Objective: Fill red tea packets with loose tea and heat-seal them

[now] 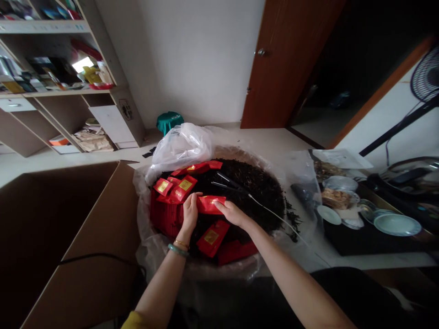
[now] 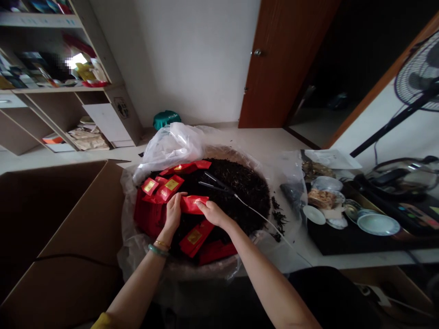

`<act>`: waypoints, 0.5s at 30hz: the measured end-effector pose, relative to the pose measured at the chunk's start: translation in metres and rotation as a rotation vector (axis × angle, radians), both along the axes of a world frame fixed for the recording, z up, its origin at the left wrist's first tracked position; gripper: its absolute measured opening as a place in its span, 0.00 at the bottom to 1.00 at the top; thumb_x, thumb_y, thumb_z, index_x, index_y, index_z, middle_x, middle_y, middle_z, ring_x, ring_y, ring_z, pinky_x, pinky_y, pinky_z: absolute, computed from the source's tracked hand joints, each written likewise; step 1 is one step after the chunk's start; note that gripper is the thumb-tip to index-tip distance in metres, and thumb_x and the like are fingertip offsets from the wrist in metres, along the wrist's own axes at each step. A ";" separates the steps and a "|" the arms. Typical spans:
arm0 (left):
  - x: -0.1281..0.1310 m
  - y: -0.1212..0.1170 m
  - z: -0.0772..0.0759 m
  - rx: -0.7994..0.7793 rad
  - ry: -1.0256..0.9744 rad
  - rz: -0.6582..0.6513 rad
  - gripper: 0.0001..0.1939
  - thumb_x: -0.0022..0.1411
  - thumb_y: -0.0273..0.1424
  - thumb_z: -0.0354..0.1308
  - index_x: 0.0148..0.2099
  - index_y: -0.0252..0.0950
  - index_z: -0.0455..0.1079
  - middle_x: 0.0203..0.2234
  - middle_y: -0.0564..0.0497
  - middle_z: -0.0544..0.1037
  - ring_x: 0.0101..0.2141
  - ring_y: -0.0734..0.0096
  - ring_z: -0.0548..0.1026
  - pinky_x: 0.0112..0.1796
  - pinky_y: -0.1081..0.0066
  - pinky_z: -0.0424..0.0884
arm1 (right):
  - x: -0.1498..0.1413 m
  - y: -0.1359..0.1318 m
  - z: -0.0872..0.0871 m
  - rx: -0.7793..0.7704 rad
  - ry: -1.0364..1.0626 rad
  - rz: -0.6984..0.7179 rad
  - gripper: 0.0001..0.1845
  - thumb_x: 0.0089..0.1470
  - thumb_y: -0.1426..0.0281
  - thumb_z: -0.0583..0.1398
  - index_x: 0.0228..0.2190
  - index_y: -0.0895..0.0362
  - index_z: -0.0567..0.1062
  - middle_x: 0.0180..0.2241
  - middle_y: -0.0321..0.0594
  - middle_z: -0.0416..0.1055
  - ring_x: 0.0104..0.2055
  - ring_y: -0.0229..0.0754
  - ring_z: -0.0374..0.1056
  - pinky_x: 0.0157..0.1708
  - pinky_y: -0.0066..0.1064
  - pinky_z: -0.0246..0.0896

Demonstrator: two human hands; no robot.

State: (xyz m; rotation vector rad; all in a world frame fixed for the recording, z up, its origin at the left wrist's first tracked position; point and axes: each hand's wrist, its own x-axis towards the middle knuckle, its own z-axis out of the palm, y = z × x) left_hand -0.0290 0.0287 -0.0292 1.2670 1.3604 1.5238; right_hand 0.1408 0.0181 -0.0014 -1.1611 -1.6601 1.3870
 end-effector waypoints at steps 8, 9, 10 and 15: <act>0.004 -0.003 0.004 0.075 0.088 -0.053 0.18 0.62 0.44 0.49 0.34 0.37 0.73 0.30 0.49 0.78 0.34 0.67 0.74 0.38 0.71 0.69 | 0.005 -0.004 0.012 -0.279 0.351 -0.038 0.23 0.46 0.53 0.63 0.37 0.58 0.78 0.35 0.41 0.79 0.41 0.47 0.73 0.50 0.43 0.62; 0.004 -0.002 0.004 0.071 0.118 -0.054 0.19 0.63 0.43 0.48 0.34 0.37 0.73 0.30 0.49 0.78 0.34 0.67 0.75 0.39 0.70 0.69 | 0.006 -0.005 0.012 -0.307 0.380 -0.036 0.23 0.45 0.53 0.64 0.37 0.59 0.78 0.35 0.42 0.79 0.41 0.47 0.73 0.50 0.43 0.62; 0.004 -0.002 0.005 0.071 0.163 -0.049 0.18 0.64 0.42 0.46 0.35 0.37 0.73 0.31 0.49 0.78 0.34 0.67 0.75 0.39 0.69 0.69 | 0.008 -0.004 0.012 -0.326 0.396 -0.032 0.23 0.45 0.53 0.64 0.36 0.59 0.78 0.35 0.42 0.79 0.41 0.47 0.73 0.51 0.43 0.62; 0.008 -0.006 0.019 0.351 0.629 -0.038 0.21 0.61 0.36 0.53 0.56 0.36 0.65 0.53 0.41 0.71 0.55 0.55 0.65 0.55 0.55 0.59 | 0.019 0.006 0.013 -0.265 0.363 -0.018 0.24 0.48 0.52 0.61 0.41 0.57 0.77 0.44 0.43 0.77 0.50 0.46 0.70 0.57 0.43 0.55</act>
